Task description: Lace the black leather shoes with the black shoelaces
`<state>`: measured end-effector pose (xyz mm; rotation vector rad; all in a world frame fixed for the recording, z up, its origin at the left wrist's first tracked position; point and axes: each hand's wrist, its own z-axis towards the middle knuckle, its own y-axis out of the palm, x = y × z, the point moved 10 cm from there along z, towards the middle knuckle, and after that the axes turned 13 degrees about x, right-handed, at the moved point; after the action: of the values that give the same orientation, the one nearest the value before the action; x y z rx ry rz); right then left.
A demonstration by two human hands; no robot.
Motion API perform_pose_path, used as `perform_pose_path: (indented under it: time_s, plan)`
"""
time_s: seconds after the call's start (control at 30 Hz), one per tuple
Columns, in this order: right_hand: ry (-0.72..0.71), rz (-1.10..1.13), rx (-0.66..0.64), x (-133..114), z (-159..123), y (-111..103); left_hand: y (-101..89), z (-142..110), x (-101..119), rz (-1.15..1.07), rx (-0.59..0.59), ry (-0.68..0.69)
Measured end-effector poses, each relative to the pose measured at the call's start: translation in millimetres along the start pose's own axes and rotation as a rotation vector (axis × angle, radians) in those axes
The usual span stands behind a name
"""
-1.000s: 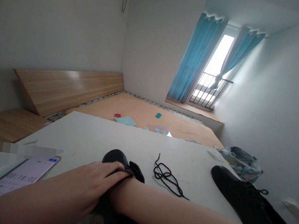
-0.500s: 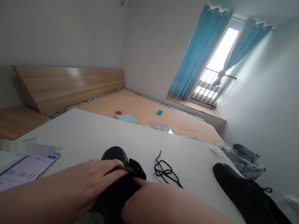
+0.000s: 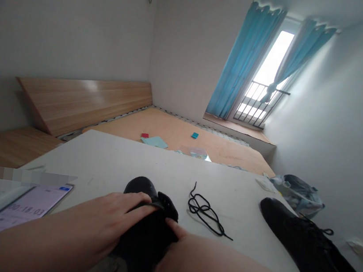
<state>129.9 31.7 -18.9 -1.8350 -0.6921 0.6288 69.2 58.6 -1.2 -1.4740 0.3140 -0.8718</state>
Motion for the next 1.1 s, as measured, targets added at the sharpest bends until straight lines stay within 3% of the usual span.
perform_pose_path:
  time_s: [0.07, 0.3, 0.5, 0.57, 0.67, 0.73, 0.83, 0.97, 1.1]
  plan:
    - [-0.049, -0.027, -0.027, -4.0, -1.4, 8.3, -0.7, 0.0, 0.4, -0.008, 0.018, 0.009]
    - [-0.132, -0.221, -0.38, -20.4, -1.7, 10.4, 1.5, -1.0, -0.5, 0.022, 0.034, 0.019]
    - [-0.149, -0.119, -0.517, -20.6, -6.4, 21.6, 1.8, -1.0, 0.9, 0.036, 0.024, 0.026]
    - [-0.162, -0.098, -0.432, -16.7, -5.0, 26.9, 1.0, -1.1, 0.4, 0.051, 0.032, 0.026]
    - [-0.14, -0.072, -0.122, -9.8, 2.5, 24.9, 2.8, -1.8, 0.0, 0.067, 0.012, 0.028]
    - [-0.108, -0.072, 0.014, -5.2, 4.1, 26.1, 3.6, -2.4, -0.6, 0.067, 0.006, 0.024]
    - [-0.129, -0.07, 0.012, -6.3, 5.6, 32.5, 2.2, -3.0, 0.0, 0.055, 0.033, 0.033]
    - [-0.236, -0.107, -0.046, -15.1, 8.8, 24.8, 1.6, -2.8, 1.2, 0.037, 0.039, 0.039]
    - [-0.214, -0.079, -0.152, -13.6, 10.5, 25.4, -0.4, -1.0, 1.7, 0.03, 0.041, 0.033]
